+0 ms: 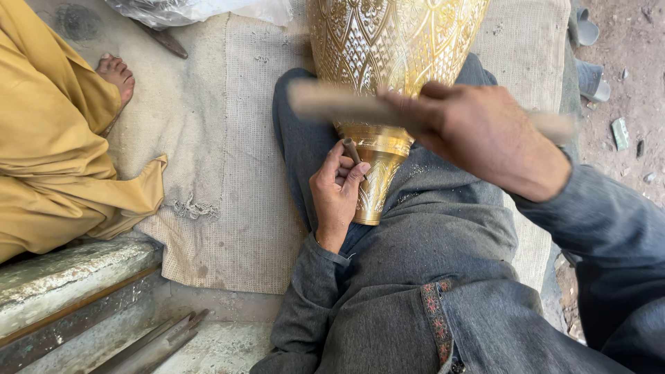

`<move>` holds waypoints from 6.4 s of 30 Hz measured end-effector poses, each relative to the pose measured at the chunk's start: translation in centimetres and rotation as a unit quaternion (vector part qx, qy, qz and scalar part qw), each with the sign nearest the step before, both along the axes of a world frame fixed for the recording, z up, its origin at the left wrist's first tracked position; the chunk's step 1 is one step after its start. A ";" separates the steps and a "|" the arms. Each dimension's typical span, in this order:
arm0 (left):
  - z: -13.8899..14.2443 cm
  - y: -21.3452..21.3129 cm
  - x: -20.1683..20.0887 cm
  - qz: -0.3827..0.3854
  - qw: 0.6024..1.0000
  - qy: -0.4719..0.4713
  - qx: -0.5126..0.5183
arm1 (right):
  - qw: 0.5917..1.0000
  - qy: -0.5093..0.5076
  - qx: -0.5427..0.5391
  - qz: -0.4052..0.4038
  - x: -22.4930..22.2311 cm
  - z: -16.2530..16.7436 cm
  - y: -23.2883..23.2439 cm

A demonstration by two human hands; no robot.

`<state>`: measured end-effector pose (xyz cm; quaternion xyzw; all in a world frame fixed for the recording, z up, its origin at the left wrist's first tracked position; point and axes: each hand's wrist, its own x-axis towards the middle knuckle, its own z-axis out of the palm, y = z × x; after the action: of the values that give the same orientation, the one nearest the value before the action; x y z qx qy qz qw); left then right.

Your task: The person sits on the ground with a large engraved brass vase resting on their lap. They hold a small punch against the vase's neck with one hand and repeatedly strike it with a wooden mallet held in the other hand, repositioning the punch around the neck to work the metal surface.

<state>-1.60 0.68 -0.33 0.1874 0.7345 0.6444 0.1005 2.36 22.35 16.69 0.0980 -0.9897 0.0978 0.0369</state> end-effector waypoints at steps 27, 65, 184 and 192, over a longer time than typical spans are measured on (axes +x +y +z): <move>0.2 -0.4 0.7 -0.016 1.000 -0.014 -0.003 | 0.999 0.046 -0.010 -0.024 1.0 0.9 0.2; 0.0 -0.3 0.4 0.005 1.000 -0.028 0.006 | 0.999 -0.004 0.047 0.012 -0.7 0.9 -0.3; -0.6 -0.8 1.0 0.016 0.999 -0.043 0.027 | 0.997 0.028 0.063 0.024 -1.8 1.7 -0.8; -0.1 -0.7 1.2 0.016 0.999 -0.044 0.024 | 0.999 -0.036 -0.008 0.016 -1.8 1.6 -0.8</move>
<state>-0.36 0.03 -0.42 0.1488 0.7170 0.6707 0.1180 0.58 21.56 18.25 0.1104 -0.9878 0.1097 0.0007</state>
